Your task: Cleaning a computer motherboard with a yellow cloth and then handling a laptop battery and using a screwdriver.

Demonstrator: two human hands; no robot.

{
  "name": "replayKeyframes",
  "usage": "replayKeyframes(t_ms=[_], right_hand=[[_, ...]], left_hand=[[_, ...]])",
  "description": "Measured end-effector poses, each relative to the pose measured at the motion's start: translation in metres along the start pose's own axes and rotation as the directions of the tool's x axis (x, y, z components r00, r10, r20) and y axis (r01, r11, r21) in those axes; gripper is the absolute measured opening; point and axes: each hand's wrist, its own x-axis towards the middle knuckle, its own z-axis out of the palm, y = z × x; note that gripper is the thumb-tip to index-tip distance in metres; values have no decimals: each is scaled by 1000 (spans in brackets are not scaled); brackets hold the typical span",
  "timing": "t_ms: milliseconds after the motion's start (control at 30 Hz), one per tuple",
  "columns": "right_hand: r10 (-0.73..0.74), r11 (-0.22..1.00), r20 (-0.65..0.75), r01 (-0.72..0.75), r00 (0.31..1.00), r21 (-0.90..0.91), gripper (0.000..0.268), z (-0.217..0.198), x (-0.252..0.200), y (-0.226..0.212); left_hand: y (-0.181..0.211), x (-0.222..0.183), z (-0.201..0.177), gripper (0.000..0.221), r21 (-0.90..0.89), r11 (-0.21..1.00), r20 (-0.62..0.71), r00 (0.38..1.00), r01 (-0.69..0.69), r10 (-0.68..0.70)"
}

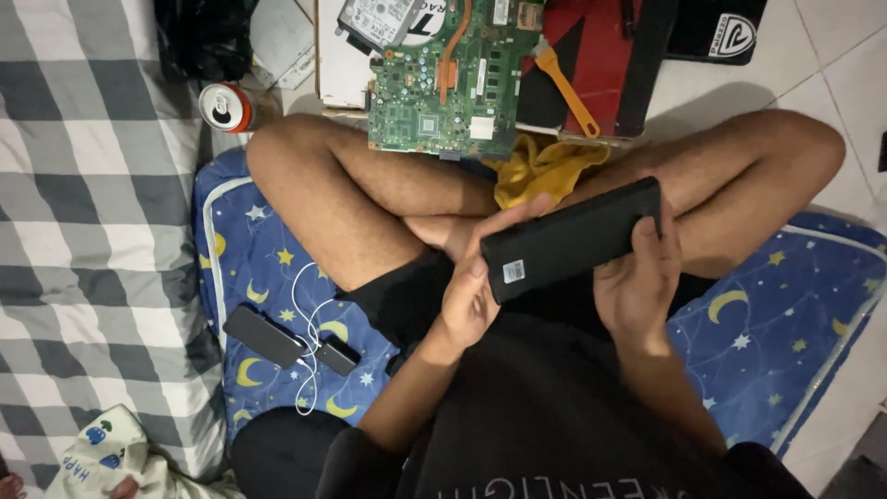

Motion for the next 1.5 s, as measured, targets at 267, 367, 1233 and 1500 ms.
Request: replayKeyframes(t_ms=[267,367,1233,1500], right_hand=[[227,969,47,-230,973,93,30,6,-4,-2],[241,956,105,-218,965,-198,44,-30,-12,14],[240,535,192,36,952,-844,33,-23,76,-63],[536,314,236,68,811,-947,51,-6,40,-4]], left_hand=[[17,1,-24,52,327,910,-317,936,256,-150],[11,-4,-61,32,458,845,-393,915,275,-85],[8,19,-23,40,730,569,-147,899,380,-411],[26,44,-23,28,667,699,-90,959,259,-270]])
